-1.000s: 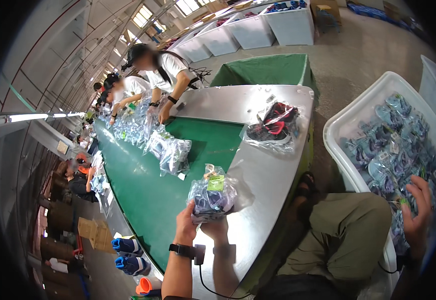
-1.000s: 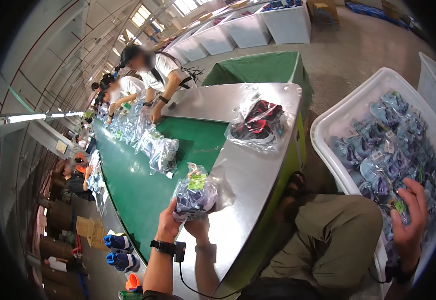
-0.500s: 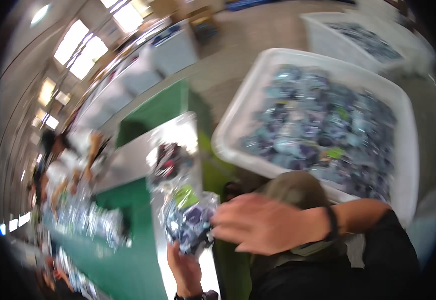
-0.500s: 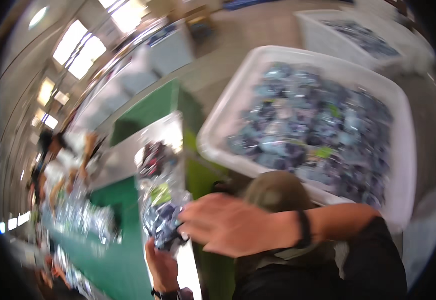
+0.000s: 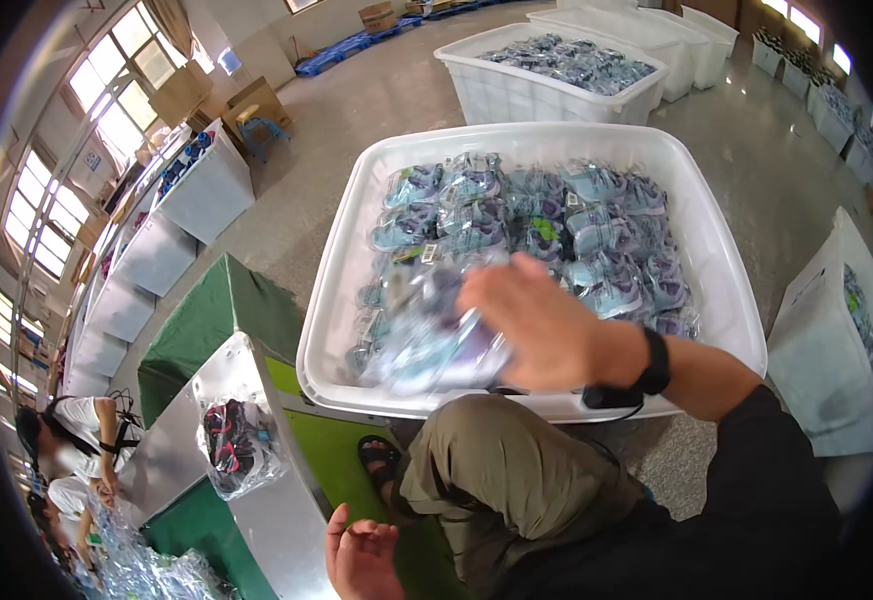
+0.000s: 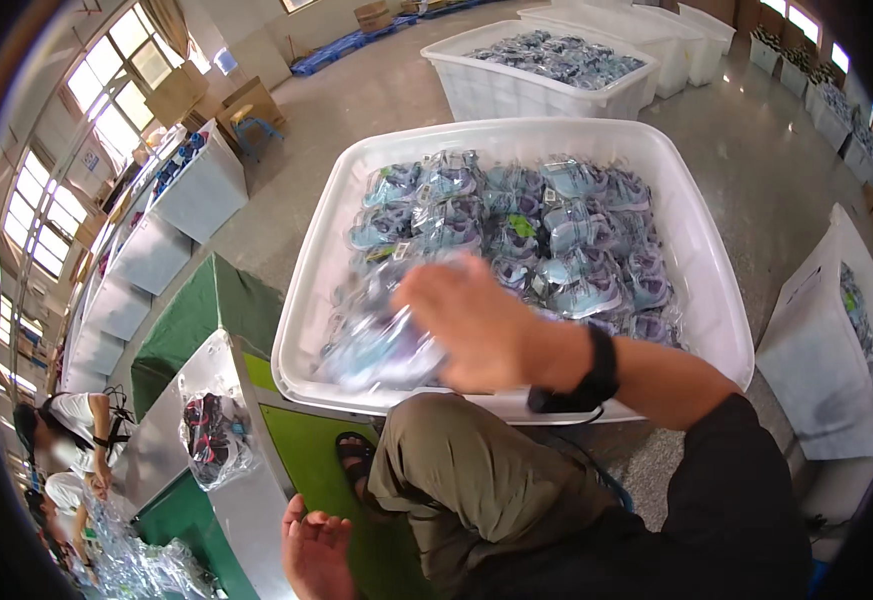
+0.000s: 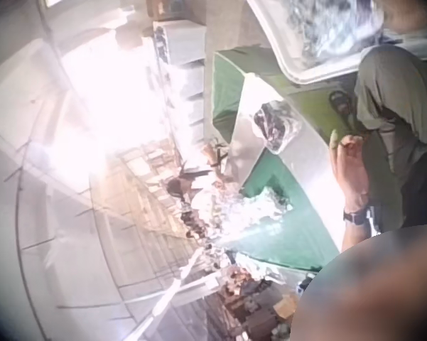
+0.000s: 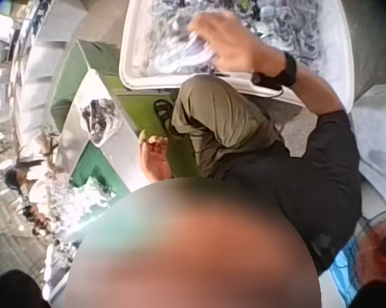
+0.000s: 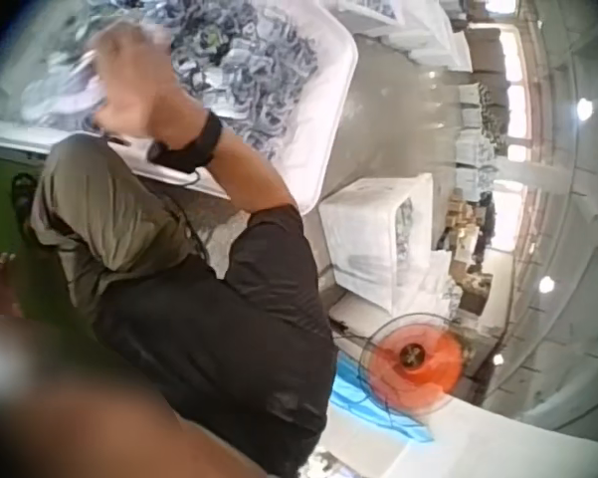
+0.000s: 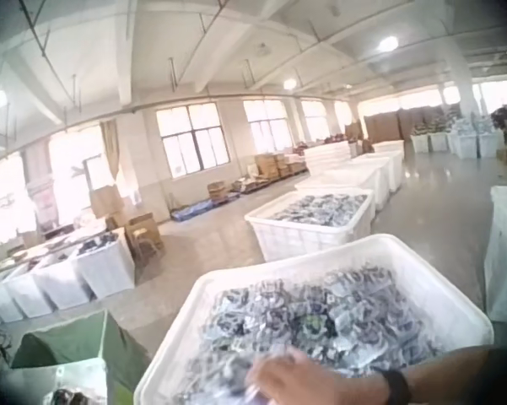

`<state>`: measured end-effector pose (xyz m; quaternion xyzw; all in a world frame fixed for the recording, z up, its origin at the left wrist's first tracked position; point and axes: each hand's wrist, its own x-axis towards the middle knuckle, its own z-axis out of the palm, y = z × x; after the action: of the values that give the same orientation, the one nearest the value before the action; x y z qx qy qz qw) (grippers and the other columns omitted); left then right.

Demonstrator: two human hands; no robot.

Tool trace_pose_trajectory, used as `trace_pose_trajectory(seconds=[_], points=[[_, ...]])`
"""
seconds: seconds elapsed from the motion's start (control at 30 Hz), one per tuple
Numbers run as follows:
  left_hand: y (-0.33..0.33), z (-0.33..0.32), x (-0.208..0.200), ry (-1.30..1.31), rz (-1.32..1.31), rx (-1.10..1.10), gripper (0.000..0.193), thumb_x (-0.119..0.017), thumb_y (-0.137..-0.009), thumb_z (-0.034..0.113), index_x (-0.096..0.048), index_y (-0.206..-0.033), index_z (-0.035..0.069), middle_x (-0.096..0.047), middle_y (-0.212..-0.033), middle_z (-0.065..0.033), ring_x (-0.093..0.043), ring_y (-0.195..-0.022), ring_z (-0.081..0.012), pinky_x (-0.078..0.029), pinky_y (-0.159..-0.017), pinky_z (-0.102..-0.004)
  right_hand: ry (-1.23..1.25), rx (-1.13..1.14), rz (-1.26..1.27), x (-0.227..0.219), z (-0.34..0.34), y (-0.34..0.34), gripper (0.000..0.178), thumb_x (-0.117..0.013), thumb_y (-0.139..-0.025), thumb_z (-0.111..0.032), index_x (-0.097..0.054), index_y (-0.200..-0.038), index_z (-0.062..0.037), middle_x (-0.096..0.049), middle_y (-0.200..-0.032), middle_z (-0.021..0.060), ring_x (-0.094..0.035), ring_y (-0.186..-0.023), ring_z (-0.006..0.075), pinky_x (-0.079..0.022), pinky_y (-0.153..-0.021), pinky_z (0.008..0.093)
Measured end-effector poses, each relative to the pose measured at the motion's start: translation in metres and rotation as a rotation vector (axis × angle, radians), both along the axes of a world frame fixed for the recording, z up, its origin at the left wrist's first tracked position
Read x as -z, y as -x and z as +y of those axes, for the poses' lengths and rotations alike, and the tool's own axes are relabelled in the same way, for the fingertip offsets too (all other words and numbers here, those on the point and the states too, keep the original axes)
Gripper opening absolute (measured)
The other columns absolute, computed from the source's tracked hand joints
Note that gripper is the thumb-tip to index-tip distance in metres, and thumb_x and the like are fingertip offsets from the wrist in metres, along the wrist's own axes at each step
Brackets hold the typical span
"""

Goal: The person sorts packaged footwear from a large white bin onto a green conveyor belt. They pick up individual plastic-wrapped pairs of shoes and place them onto the moving belt, where other workers are also handling similar items.

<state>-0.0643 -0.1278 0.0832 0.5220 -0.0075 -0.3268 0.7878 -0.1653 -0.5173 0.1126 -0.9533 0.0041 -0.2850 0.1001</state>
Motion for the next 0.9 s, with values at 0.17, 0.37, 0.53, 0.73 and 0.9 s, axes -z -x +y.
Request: trace_pose_trajectory(seconds=[0.17, 0.37, 0.53, 0.73, 0.9], points=[[-0.011, 0.047, 0.023, -0.048, 0.085, -0.075, 0.042, -0.057, -0.111, 0.025, -0.056, -0.148, 0.004, -0.071, -0.116, -0.0098, -0.069, -0.109, -0.0261, -0.054, -0.104, -0.0456, -0.337, 0.16, -0.012, 0.055, -0.109, 0.036, 0.06, -0.069, -0.067, 0.006, -0.054, -0.125, 0.0015, -0.058, -0.121, 0.0217, -0.057, -0.121, 0.0438, -0.047, -0.106, 0.0448], [-0.016, 0.081, 0.041, -0.225, 0.02, -0.164, 0.036, -0.061, -0.109, 0.018, -0.06, -0.141, 0.002, -0.071, -0.109, -0.0087, -0.069, -0.099, -0.0233, -0.058, -0.092, -0.0403, -0.368, 0.191, 0.182, 0.173, -0.169, 0.067, 0.058, -0.07, -0.068, 0.004, -0.057, -0.124, -0.003, -0.057, -0.127, 0.0189, -0.055, -0.126, 0.0406, -0.044, -0.111, 0.0447], [-0.017, 0.099, 0.037, -0.49, -0.159, -0.218, 0.029, -0.065, -0.106, 0.011, -0.062, -0.132, 0.0, -0.069, -0.103, -0.0083, -0.068, -0.091, -0.0193, -0.057, -0.083, -0.0337, -0.57, 0.263, 0.295, 0.219, -0.174, 0.076, 0.051, -0.068, -0.071, 0.003, -0.058, -0.121, -0.0037, -0.056, -0.131, 0.0187, -0.054, -0.13, 0.0389, -0.043, -0.111, 0.0427], [-0.027, 0.12, 0.031, -0.541, -0.255, -0.285, 0.024, -0.066, -0.104, 0.005, -0.063, -0.128, -0.002, -0.069, -0.1, -0.008, -0.067, -0.088, -0.0173, -0.058, -0.083, -0.0331, -0.501, 0.237, 0.296, 0.217, -0.182, 0.058, 0.038, -0.061, -0.072, 0.007, -0.061, -0.108, -0.0047, -0.058, -0.133, 0.0204, -0.051, -0.135, 0.043, -0.044, -0.11, 0.0466], [-0.03, 0.141, 0.022, -0.587, -0.313, -0.329, 0.023, -0.065, -0.104, 0.004, -0.066, -0.125, -0.003, -0.069, -0.101, -0.0082, -0.067, -0.085, -0.0167, -0.06, -0.082, -0.0342, -0.457, 0.304, 0.236, 0.217, -0.185, 0.046, 0.034, -0.053, -0.073, 0.013, -0.063, -0.1, -0.0048, -0.065, -0.127, 0.0231, -0.055, -0.135, 0.044, -0.047, -0.108, 0.0521]])
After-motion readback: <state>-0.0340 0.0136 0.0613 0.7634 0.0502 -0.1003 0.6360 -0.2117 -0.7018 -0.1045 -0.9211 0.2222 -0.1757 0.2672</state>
